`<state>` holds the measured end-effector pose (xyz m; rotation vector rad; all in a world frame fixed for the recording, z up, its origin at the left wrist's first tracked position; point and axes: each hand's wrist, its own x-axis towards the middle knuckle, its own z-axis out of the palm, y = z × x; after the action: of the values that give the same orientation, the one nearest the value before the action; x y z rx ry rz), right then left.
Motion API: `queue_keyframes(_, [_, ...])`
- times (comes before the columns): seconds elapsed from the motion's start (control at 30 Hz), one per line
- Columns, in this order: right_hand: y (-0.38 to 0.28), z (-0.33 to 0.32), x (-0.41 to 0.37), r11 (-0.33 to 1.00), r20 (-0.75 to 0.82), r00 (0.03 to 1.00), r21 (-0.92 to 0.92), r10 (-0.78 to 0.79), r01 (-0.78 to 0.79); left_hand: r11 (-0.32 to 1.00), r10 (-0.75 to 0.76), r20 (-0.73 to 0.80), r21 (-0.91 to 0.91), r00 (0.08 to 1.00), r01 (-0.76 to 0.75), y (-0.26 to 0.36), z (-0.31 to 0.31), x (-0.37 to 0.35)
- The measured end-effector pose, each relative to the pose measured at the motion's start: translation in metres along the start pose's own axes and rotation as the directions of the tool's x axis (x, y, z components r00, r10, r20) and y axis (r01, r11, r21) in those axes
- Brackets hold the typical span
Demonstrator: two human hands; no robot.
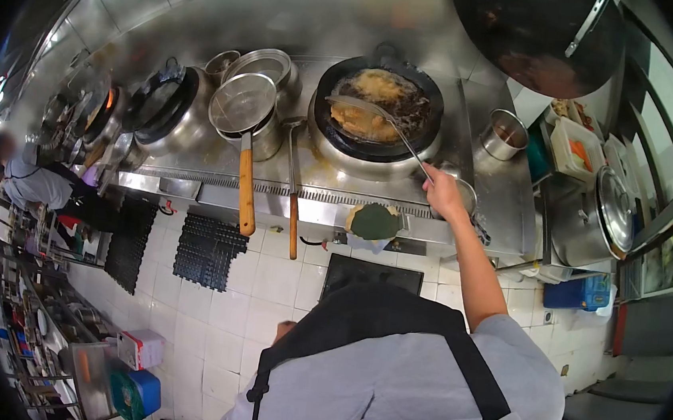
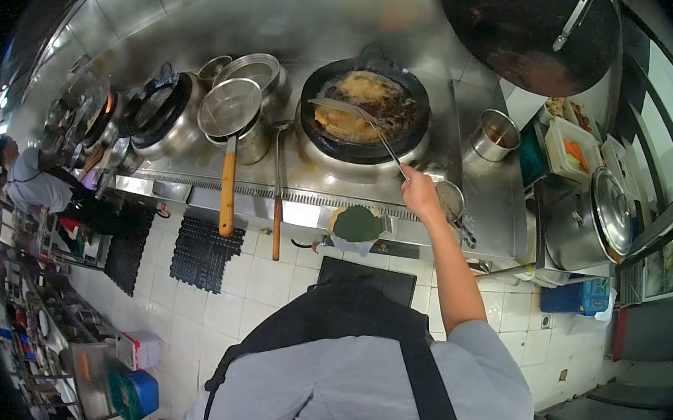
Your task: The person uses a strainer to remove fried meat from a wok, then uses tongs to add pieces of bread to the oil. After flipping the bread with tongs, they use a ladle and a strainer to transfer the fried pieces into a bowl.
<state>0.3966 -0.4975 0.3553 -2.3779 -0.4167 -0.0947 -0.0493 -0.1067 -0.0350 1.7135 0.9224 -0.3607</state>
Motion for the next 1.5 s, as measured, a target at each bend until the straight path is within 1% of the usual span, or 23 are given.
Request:
queue_keyframes(0.1, [-0.001, -0.011, -0.006, 1.000, -0.068, 0.997, 0.015, 0.020, -0.019, 0.999, -0.044, -0.026, 0.010, 0.999, 0.044, -0.014, 0.007, -0.014])
queue_keyframes(0.2, [-0.003, -0.033, 0.001, 0.988, -0.131, 0.986, 0.128, 0.106, -0.089, 0.998, -0.062, -0.045, -0.011, 0.997, 0.061, -0.018, 0.011, -0.021])
queue_keyframes(0.3, [0.047, -0.036, 0.033, 0.974, -0.155, 0.979, 0.204, 0.132, -0.099, 0.996, -0.083, -0.076, -0.034, 0.994, 0.080, -0.014, 0.012, -0.031])
queue_keyframes(0.33, [0.043, -0.045, 0.040, 0.978, -0.132, 0.977, 0.150, 0.167, -0.147, 0.995, -0.089, -0.081, -0.043, 0.993, 0.086, -0.014, 0.014, -0.033])
queue_keyframes(0.43, [0.049, -0.057, 0.066, 0.961, -0.088, 0.969, 0.180, 0.229, -0.210, 0.994, -0.094, -0.102, -0.067, 0.990, 0.087, -0.011, 0.019, -0.037])
queue_keyframes(0.47, [0.049, -0.063, 0.071, 0.888, 0.033, 0.942, 0.324, 0.335, -0.327, 0.993, -0.099, -0.106, -0.076, 0.989, 0.091, -0.008, 0.020, -0.039])
queue_keyframes(0.57, [0.053, -0.053, 0.098, 0.829, 0.093, 0.922, 0.411, 0.377, -0.380, 0.992, -0.103, -0.122, -0.089, 0.987, 0.093, -0.003, 0.028, -0.041])
queue_keyframes(0.6, [0.060, -0.042, 0.111, 0.770, 0.146, 0.915, 0.500, 0.377, -0.396, 0.991, -0.104, -0.128, -0.094, 0.986, 0.092, 0.001, 0.030, -0.043])
queue_keyframes(0.7, [0.067, -0.014, 0.138, 0.601, 0.277, 0.886, 0.655, 0.372, -0.457, 0.990, -0.108, -0.138, -0.105, 0.985, 0.093, 0.003, 0.037, -0.044])
queue_keyframes(0.83, [0.050, 0.011, 0.155, 0.477, 0.373, 0.852, 0.710, 0.368, -0.517, 0.988, -0.117, -0.153, -0.118, 0.981, 0.099, 0.008, 0.042, -0.048])
queue_keyframes(0.87, [0.047, 0.018, 0.156, 0.466, 0.369, 0.859, 0.727, 0.354, -0.505, 0.988, -0.118, -0.156, -0.119, 0.981, 0.100, 0.007, 0.043, -0.048])
queue_keyframes(0.97, [0.032, 0.034, 0.158, 0.395, 0.421, 0.846, 0.752, 0.327, -0.527, 0.987, -0.122, -0.166, -0.127, 0.979, 0.101, 0.007, 0.044, -0.049])
queue_keyframes(1.1, [0.013, 0.043, 0.154, 0.279, 0.416, 0.840, 0.810, 0.347, -0.516, 0.985, -0.130, -0.167, -0.134, 0.977, 0.108, 0.008, 0.044, -0.051])
queue_keyframes(1.2, [0.021, 0.051, 0.161, 0.224, 0.512, 0.818, 0.792, 0.261, -0.567, 0.984, -0.133, -0.168, -0.138, 0.977, 0.110, 0.007, 0.044, -0.050])
queue_keyframes(1.4, [0.015, 0.054, 0.161, 0.124, 0.503, 0.816, 0.825, 0.284, -0.551, 0.982, -0.140, -0.165, -0.150, 0.976, 0.115, 0.007, 0.045, -0.048])
queue_keyframes(1.5, [0.021, 0.053, 0.160, 0.112, 0.530, 0.812, 0.816, 0.246, -0.567, 0.981, -0.143, -0.170, -0.158, 0.975, 0.117, 0.007, 0.044, -0.047])
